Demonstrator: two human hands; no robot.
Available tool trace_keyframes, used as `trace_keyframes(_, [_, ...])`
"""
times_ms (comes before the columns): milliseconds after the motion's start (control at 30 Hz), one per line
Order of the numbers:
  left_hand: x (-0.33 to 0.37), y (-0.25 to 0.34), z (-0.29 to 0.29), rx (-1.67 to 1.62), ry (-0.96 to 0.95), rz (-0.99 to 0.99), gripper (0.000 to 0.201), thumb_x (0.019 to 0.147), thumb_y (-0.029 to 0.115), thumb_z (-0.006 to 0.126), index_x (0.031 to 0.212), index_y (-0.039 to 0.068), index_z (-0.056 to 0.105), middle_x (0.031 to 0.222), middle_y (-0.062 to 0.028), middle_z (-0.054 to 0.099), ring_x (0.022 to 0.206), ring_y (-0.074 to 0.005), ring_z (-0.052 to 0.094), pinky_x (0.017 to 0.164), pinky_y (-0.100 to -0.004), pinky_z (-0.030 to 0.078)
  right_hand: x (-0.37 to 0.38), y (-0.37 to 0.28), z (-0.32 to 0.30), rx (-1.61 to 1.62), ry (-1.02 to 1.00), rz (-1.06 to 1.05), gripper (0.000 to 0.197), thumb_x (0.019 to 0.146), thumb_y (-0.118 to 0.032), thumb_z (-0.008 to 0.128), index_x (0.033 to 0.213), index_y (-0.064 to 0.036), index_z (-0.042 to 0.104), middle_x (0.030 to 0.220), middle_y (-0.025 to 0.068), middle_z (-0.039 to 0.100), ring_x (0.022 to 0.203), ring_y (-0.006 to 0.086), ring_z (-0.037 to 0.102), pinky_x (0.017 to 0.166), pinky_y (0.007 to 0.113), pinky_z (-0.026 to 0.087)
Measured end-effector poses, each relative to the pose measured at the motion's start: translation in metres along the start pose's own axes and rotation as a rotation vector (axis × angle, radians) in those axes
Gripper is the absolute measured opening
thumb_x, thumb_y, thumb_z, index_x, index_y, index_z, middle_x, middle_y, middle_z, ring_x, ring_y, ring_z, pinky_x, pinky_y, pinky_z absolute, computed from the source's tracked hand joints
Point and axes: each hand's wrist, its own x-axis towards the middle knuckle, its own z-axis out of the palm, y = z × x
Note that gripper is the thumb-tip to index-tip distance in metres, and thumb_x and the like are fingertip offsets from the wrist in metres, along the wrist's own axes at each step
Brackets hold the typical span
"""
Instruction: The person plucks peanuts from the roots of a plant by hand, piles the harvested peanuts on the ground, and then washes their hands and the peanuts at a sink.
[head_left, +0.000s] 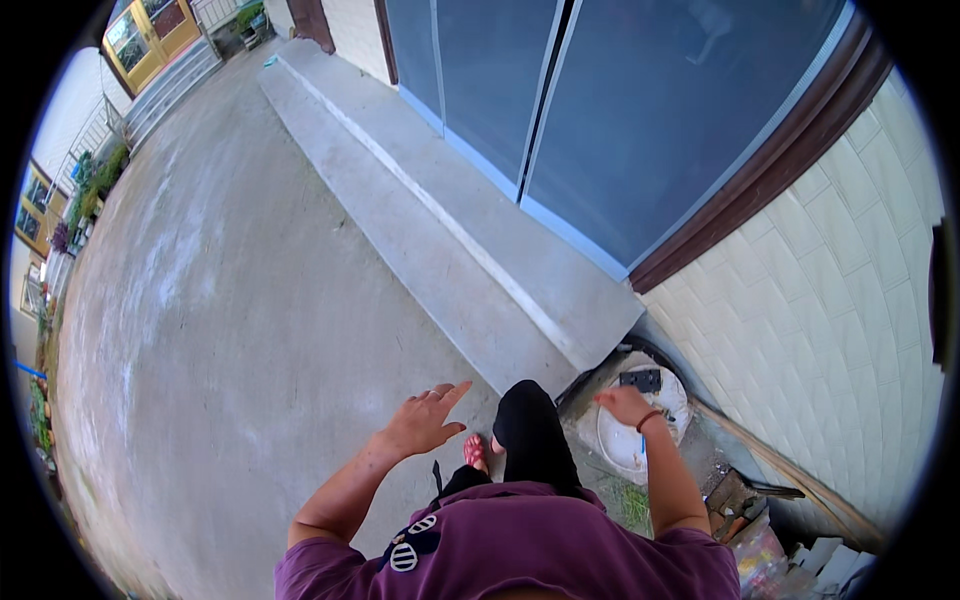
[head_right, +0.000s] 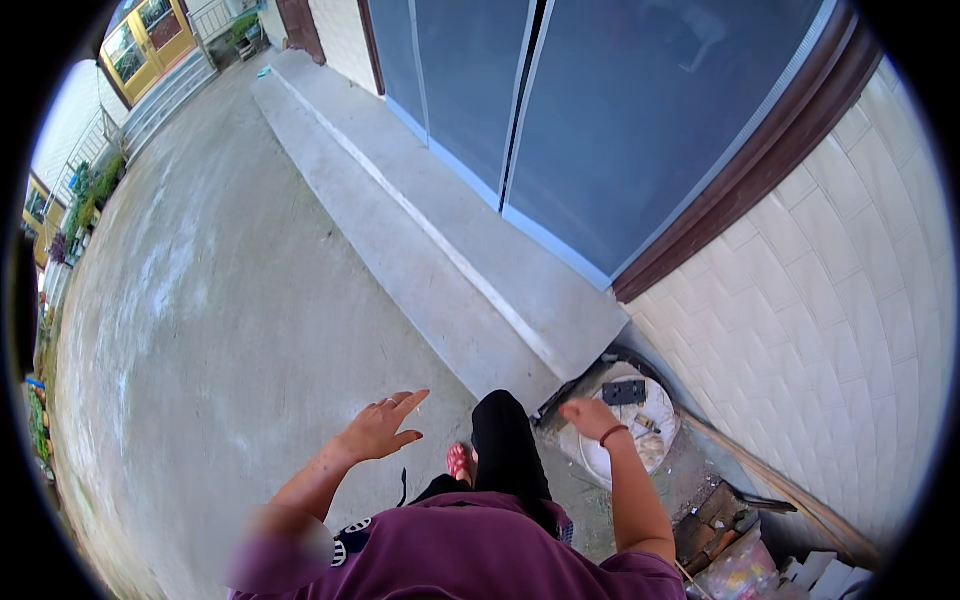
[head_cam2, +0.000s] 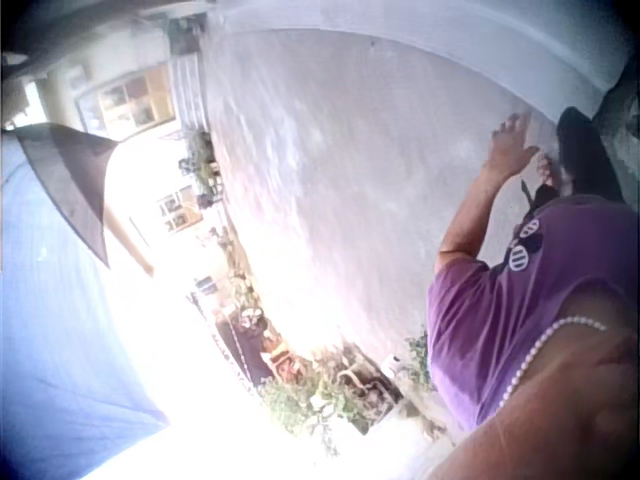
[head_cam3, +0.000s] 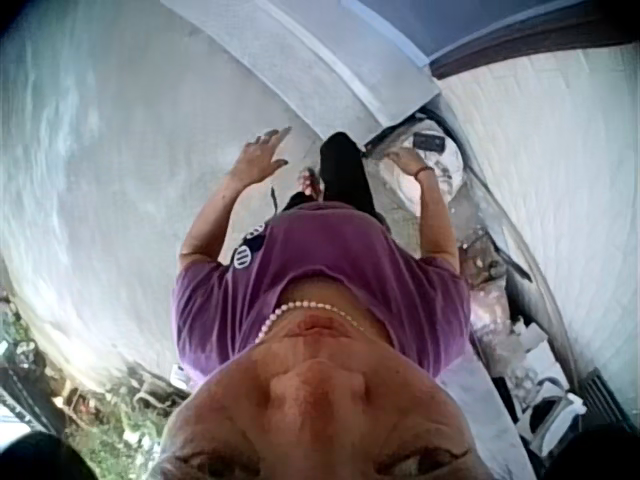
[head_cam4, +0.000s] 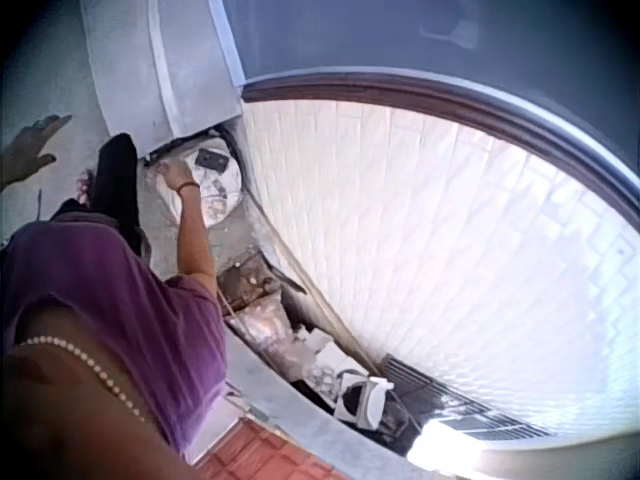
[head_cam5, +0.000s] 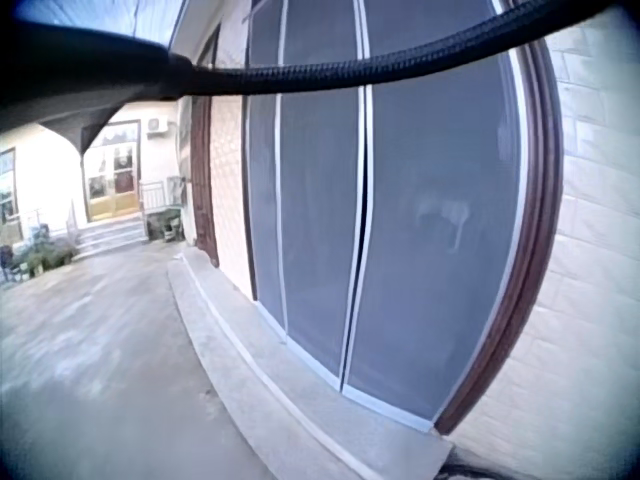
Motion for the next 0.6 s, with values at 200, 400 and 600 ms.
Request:
trace_keyframes(200, [0.111, -0.028, -0.063, -0.409, 0.183, 0.167, 0.047, 0.070, 0.019, 0.055, 0.113, 0.009, 0.036, 0.092, -0.0145, 0.051, 0.084, -0.0285, 0.050, 0.071, -0.0347, 0.041, 0.143, -0.098, -0.177, 0.760, 0.500, -0.426, 0.022, 0.081, -0.020, 0.041, 0.071, -0.0020, 0.049, 0.063, 0.0018, 0.050, 0.062, 0.0095, 0.048, 0.060, 0.021, 0.039])
trace_keyframes(400, [0.239, -0.015, -0.146, -0.626, 0.350, 0.276, 0.040, 0.072, 0.006, 0.053, 0.109, 0.008, 0.039, 0.088, -0.0086, 0.055, 0.082, -0.0212, 0.053, 0.070, -0.0289, 0.042, 0.283, -0.179, -0.369, 1.119, 0.776, -0.583, 0.017, 0.081, -0.012, 0.035, 0.087, -0.0001, 0.047, 0.078, 0.0071, 0.052, 0.070, 0.0132, 0.050, 0.065, 0.023, 0.041])
trace_keyframes(600, [0.343, 0.000, -0.192, -0.508, 0.398, 0.354, 0.034, 0.066, -0.004, 0.045, 0.099, 0.005, 0.043, 0.091, -0.0125, 0.051, 0.086, -0.0283, 0.049, 0.071, -0.0329, 0.041, 0.394, -0.183, -0.437, 0.504, 1.086, -0.301, 0.042, 0.067, 0.004, 0.037, 0.109, 0.0006, 0.033, 0.099, 0.0177, 0.050, 0.093, 0.0287, 0.048, 0.081, 0.034, 0.037])
